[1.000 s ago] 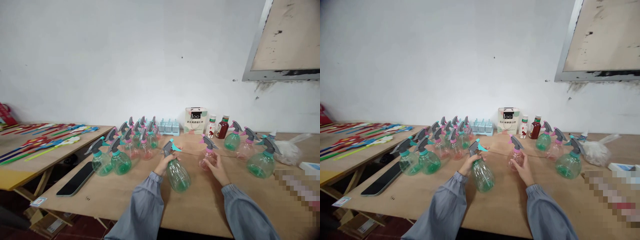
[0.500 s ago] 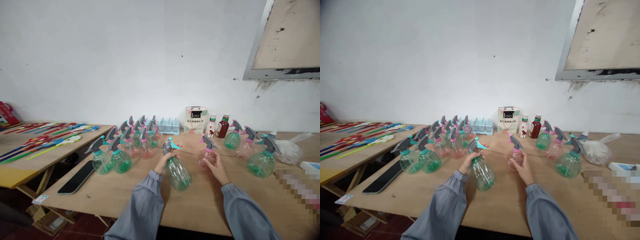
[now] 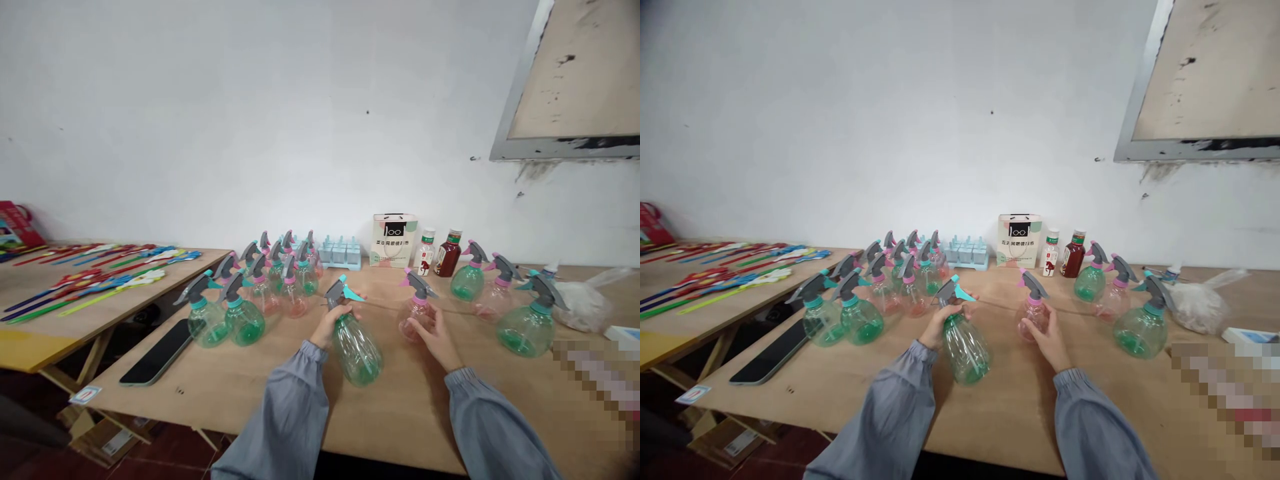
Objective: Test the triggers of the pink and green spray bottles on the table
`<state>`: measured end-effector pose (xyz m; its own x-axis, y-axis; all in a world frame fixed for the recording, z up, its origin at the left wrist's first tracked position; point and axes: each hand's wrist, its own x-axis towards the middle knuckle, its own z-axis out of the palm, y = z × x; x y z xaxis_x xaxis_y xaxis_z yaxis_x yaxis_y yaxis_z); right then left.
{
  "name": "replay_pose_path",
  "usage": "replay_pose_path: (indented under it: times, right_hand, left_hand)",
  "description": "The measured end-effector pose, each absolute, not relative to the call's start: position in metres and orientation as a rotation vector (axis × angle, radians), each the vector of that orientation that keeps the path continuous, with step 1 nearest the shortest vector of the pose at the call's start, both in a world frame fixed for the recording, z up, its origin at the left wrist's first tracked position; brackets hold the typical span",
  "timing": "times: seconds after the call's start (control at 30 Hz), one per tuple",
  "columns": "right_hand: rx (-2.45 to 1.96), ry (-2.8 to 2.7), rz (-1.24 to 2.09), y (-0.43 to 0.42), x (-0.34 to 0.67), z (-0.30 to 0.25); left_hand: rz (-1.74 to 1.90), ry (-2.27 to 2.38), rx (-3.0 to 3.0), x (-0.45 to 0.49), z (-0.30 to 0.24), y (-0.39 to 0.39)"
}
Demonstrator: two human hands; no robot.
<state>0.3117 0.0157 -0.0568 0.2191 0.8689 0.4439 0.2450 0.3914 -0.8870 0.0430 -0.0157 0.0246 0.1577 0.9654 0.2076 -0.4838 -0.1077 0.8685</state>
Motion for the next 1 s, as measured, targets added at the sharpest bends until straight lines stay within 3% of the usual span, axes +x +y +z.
replay_pose_path:
  times: [0.13,0.37,0.73,1.0]
  right_hand:
    - [-1.135,-1.311,0.589,0.018,0.313,-0.06]
    - [-1.134,-1.324,0.597,0.017,0.314,-0.061]
    - [-1.148,-1.347,0.615,0.013,0.311,-0.056]
    - [-1.16,-1.347,0.635,0.01,0.309,-0.052]
  left_hand:
    - [1.486,0.712,0.942,0.045,0.024,-0.014]
    - [1.652,1.068,1.398,0.036,0.028,-0.015]
    - [1.964,1.741,1.484,-0.083,0.021,-0.038]
    - [2.008,1.994,1.49,-0.102,0.01,-0.017]
